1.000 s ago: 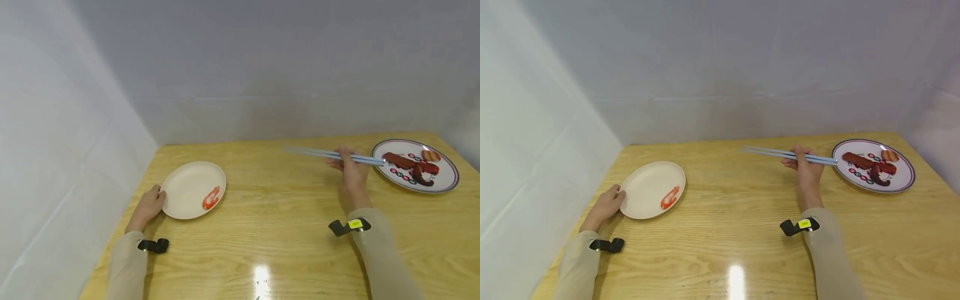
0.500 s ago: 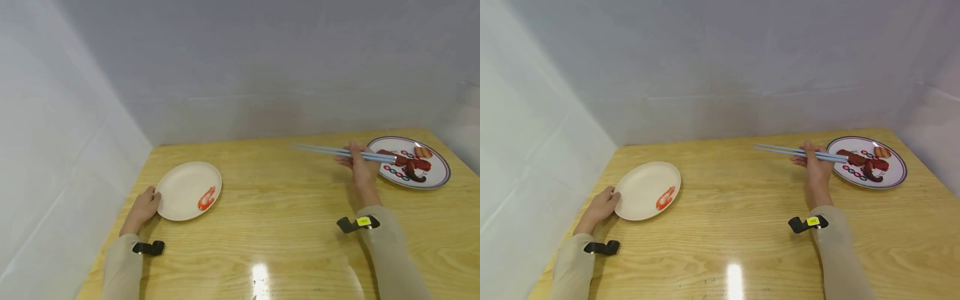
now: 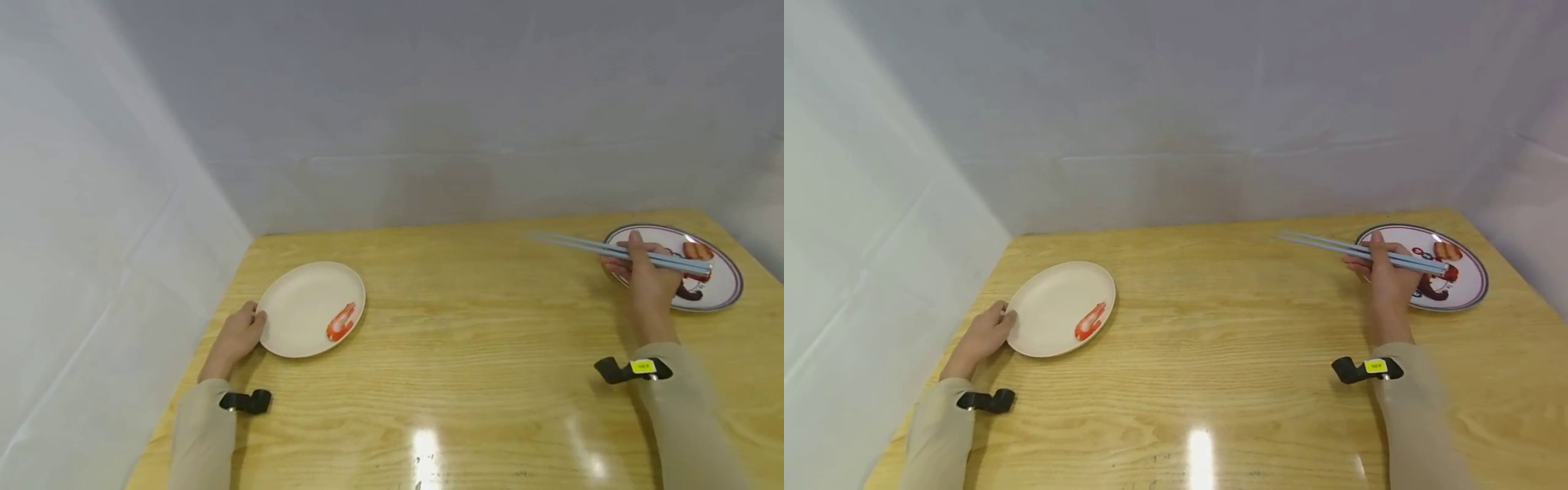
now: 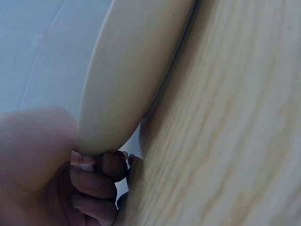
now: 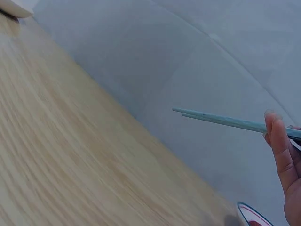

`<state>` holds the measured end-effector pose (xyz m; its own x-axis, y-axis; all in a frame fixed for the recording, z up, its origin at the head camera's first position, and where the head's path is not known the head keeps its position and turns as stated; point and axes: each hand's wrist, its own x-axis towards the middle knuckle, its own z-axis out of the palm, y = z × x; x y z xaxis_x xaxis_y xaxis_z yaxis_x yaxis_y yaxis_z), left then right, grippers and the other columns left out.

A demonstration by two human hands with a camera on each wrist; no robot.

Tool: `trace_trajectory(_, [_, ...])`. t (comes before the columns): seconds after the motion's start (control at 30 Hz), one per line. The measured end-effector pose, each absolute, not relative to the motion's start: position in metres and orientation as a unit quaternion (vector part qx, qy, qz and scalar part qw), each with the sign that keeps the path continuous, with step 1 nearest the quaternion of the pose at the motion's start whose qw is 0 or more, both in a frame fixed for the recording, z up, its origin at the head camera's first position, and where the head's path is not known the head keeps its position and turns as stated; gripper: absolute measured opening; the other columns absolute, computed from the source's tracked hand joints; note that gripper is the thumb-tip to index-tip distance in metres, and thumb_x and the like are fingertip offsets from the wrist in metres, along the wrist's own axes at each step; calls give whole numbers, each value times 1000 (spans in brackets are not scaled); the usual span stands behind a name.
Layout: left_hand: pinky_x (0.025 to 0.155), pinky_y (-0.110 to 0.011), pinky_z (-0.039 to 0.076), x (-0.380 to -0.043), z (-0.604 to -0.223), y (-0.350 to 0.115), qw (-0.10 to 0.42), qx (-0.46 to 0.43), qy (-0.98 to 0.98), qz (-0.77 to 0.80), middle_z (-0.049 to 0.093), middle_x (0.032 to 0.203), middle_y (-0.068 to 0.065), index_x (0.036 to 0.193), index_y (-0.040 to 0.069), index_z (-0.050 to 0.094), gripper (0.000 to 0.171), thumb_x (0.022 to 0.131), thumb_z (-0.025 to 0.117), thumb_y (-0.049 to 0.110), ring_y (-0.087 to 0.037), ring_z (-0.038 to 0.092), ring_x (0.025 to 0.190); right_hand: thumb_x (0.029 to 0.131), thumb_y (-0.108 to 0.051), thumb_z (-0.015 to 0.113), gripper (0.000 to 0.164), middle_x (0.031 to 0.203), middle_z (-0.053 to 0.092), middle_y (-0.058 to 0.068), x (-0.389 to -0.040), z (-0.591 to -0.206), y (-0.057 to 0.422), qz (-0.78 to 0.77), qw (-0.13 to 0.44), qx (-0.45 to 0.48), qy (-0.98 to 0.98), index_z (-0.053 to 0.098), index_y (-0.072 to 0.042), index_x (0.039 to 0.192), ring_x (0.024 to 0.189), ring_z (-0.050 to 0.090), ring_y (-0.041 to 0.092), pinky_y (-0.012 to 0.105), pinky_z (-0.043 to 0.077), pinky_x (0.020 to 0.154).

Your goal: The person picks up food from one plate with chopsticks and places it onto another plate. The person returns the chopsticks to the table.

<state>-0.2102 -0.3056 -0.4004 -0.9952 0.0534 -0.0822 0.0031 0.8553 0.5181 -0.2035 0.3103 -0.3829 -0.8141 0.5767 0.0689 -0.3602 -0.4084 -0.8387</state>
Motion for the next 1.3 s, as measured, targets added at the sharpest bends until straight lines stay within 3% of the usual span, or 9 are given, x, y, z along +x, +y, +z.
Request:
trace_trajectory(0.27, [77, -47, 45, -213, -397, -297, 52, 10, 960, 275, 58, 105, -33, 113, -10, 45, 32, 103, 31, 17, -37, 58, 89, 88, -13, 70, 22, 72, 69, 14, -188, -393, 358, 829, 332, -116, -435, 60, 6, 89, 53, 67, 21, 26, 51, 47])
trace_trajectory(0.43, [79, -49, 46, -215, -397, -295, 57, 9, 960, 275, 56, 109, -35, 118, -11, 45, 36, 104, 30, 18, -40, 58, 94, 89, -19, 70, 22, 89, 70, 7, -180, -395, 377, 784, 357, -149, -485, 64, 1, 96, 56, 68, 15, 21, 51, 49])
trace_trajectory(0.6, [80, -50, 45, -213, -398, -295, 57, 10, 959, 276, 56, 108, -35, 118, -12, 45, 35, 103, 32, 17, -41, 58, 94, 95, -26, 60, 26, 97, 71, 4, -175, -396, 394, 754, 353, -153, -532, 65, -1, 102, 62, 69, 11, 19, 51, 53])
trace_trajectory(0.73, [77, -48, 45, -214, -400, -295, 55, 8, 959, 277, 57, 105, -33, 116, -11, 45, 34, 103, 31, 17, -38, 58, 90, 95, -31, 59, 30, 89, 71, 4, -183, -416, 425, 745, 367, -152, -535, 63, -3, 101, 63, 69, 10, 19, 51, 53])
trace_trajectory(0.9, [76, -46, 45, -217, -404, -295, 56, 9, 960, 275, 58, 103, -31, 116, -10, 45, 34, 104, 31, 18, -35, 57, 87, 95, -39, 57, 31, 83, 67, -3, -192, -437, 461, 706, 369, -213, -566, 62, -9, 101, 58, 66, 5, 15, 49, 50])
trace_trajectory(1.03, [77, -47, 46, -218, -406, -295, 56, 14, 960, 276, 58, 104, -32, 116, -11, 45, 35, 104, 32, 18, -36, 58, 89, 94, -44, 55, 35, 81, 66, -7, -191, -450, 479, 689, 363, -244, -577, 63, -11, 104, 55, 64, 3, 13, 46, 46])
trace_trajectory(1.3, [66, -41, 42, -214, -403, -296, 46, 18, 959, 279, 58, 92, -25, 113, -9, 46, 32, 104, 31, 18, -30, 55, 75, 98, -47, 45, 39, 83, 60, -12, -196, -463, 503, 596, 351, -262, -673, 59, -14, 114, 56, 59, -4, 9, 42, 46])
